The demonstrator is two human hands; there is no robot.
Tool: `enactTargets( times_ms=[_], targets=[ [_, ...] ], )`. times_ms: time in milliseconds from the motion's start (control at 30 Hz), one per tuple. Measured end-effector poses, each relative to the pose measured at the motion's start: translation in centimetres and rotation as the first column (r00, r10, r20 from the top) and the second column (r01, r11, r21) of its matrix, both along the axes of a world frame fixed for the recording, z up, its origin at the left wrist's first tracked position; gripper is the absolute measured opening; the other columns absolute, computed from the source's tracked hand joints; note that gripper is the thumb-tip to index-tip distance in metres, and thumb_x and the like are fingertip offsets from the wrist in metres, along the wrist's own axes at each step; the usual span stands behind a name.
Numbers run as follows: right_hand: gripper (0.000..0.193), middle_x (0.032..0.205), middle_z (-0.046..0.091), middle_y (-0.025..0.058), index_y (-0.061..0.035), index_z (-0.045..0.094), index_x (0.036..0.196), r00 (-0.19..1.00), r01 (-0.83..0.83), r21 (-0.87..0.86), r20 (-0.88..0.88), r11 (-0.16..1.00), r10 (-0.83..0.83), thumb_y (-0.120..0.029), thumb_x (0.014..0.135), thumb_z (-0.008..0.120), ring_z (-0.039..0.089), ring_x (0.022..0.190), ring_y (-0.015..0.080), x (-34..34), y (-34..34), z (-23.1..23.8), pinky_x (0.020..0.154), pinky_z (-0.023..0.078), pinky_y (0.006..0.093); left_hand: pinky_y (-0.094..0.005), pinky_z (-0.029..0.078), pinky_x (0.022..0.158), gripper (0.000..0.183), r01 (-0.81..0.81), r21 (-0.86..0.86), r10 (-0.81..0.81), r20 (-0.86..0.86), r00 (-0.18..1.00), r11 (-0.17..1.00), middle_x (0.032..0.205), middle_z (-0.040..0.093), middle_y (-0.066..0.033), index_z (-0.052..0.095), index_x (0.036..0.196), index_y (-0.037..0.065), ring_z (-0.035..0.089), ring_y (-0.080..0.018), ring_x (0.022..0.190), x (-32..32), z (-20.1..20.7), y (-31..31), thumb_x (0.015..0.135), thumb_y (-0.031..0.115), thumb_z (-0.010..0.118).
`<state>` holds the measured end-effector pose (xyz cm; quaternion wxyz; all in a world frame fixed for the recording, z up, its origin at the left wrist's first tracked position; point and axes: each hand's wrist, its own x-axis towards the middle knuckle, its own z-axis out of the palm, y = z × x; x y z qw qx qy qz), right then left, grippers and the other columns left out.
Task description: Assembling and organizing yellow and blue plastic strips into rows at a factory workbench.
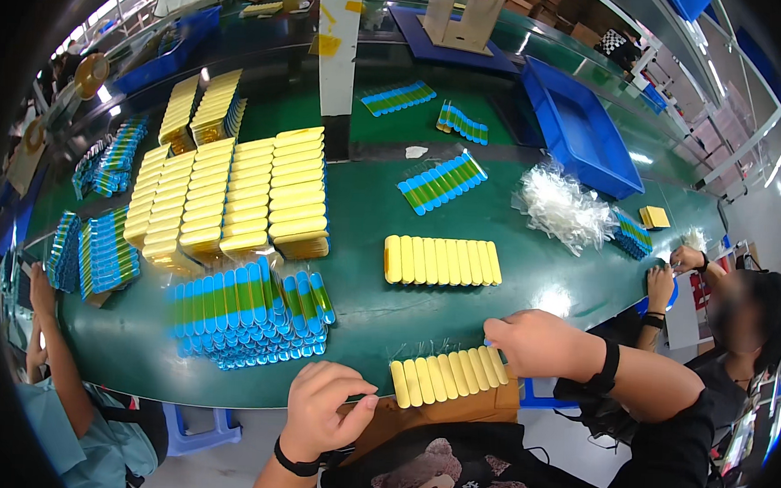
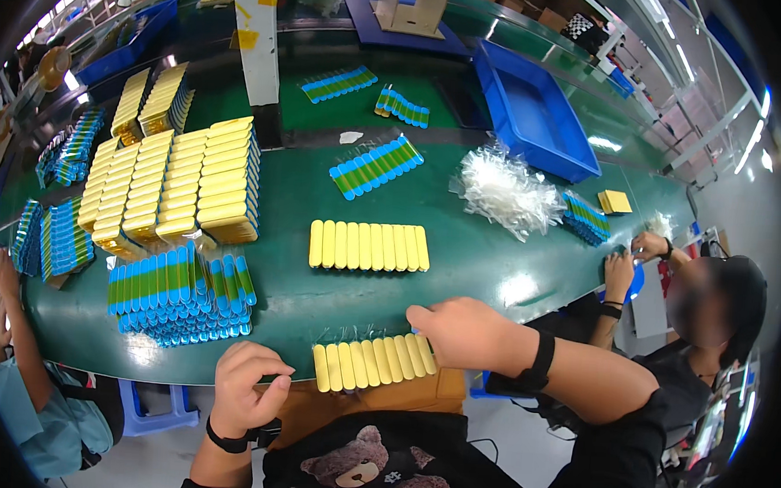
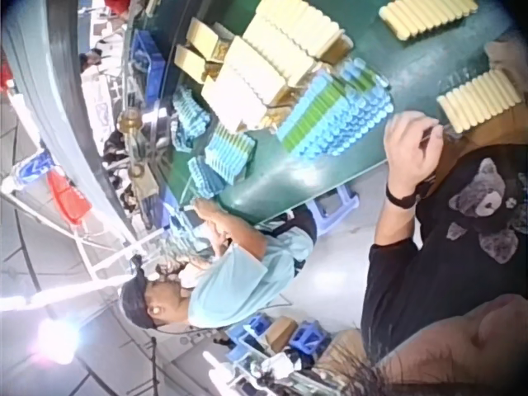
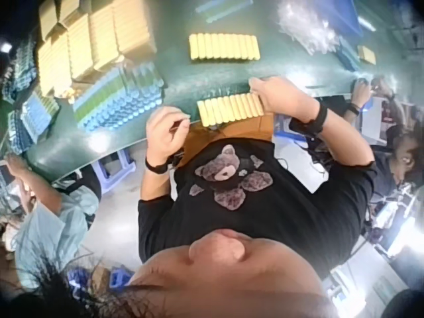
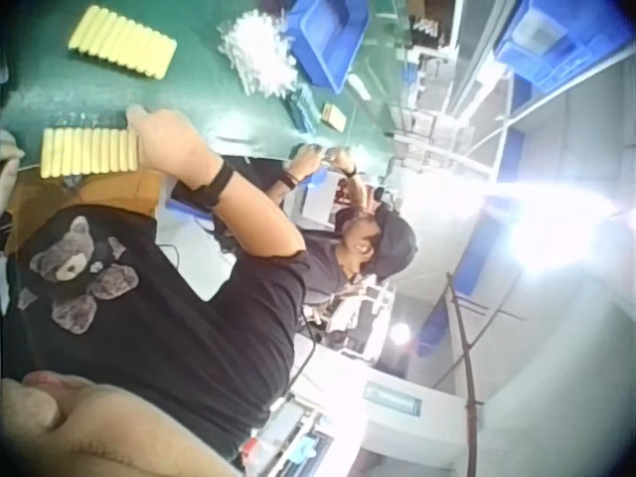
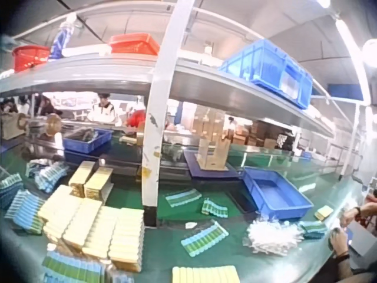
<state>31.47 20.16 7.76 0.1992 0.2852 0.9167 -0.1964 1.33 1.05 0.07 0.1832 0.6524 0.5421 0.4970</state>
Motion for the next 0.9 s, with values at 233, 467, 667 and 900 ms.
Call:
enactTargets(
  times_ms=[233, 467, 667, 900],
  targets=[
    [0.029, 0.091, 0.071, 0.0170, -0.0047, 0.056, 0.108, 0.936, -0.256, -0.005, -0.250, 0.967, 0.246, -0.006, 0.083, 0.071, 0.072, 0.094, 0.0422, -10.8, -2.4, -1.9, 0.080, 0.059, 0.0520, -0.0384, 0.047, 0.067, 0.009, -0.011, 0.015, 0.011, -0.009, 1.000, 1.000, 0.087, 0.073, -0.0048, 0.077, 0.087, 0.011, 0.066, -0.0263, 0.074, 0.1, -0.8, 0.5, 0.081, 0.014, 0.084],
    [0.028, 0.087, 0.070, 0.0184, -0.0047, 0.057, 0.109, 0.998, -0.046, 0.015, -0.043, 0.999, 0.047, -0.006, 0.084, 0.070, 0.071, 0.090, 0.0448, -0.2, 0.0, 0.3, 0.080, 0.058, 0.0533, -0.0402, 0.049, 0.069, 0.008, -0.006, -0.001, 0.006, 0.015, 1.000, 1.000, 0.086, 0.073, -0.0095, 0.076, 0.087, 0.007, 0.066, -0.0300, 0.075, -0.1, 0.0, -0.1, 0.081, 0.010, 0.081],
    [0.031, 0.087, 0.070, 0.0183, -0.0048, 0.056, 0.109, 0.968, -0.139, -0.027, -0.216, 0.990, 0.130, -0.007, 0.083, 0.072, 0.072, 0.091, 0.0438, -4.3, -1.2, -1.5, 0.079, 0.059, 0.0524, -0.0385, 0.047, 0.067, 0.010, -0.003, 0.025, 0.003, -0.026, 1.000, 1.000, 0.087, 0.073, -0.0040, 0.078, 0.088, 0.011, 0.066, -0.0256, 0.074, 0.3, 0.0, 0.6, 0.080, 0.012, 0.084],
    [0.033, 0.084, 0.073, 0.0191, -0.0033, 0.059, 0.114, 0.925, -0.216, 0.027, -0.316, 0.976, 0.214, -0.004, 0.084, 0.071, 0.075, 0.085, 0.0449, -7.1, -2.0, -1.8, 0.074, 0.059, 0.0554, -0.0399, 0.049, 0.069, 0.009, -0.046, 0.025, 0.047, -0.028, 0.999, 0.999, 0.085, 0.073, -0.0069, 0.076, 0.086, 0.008, 0.067, -0.0291, 0.075, 0.7, -0.9, 0.3, 0.080, 0.009, 0.082]
  ],
)
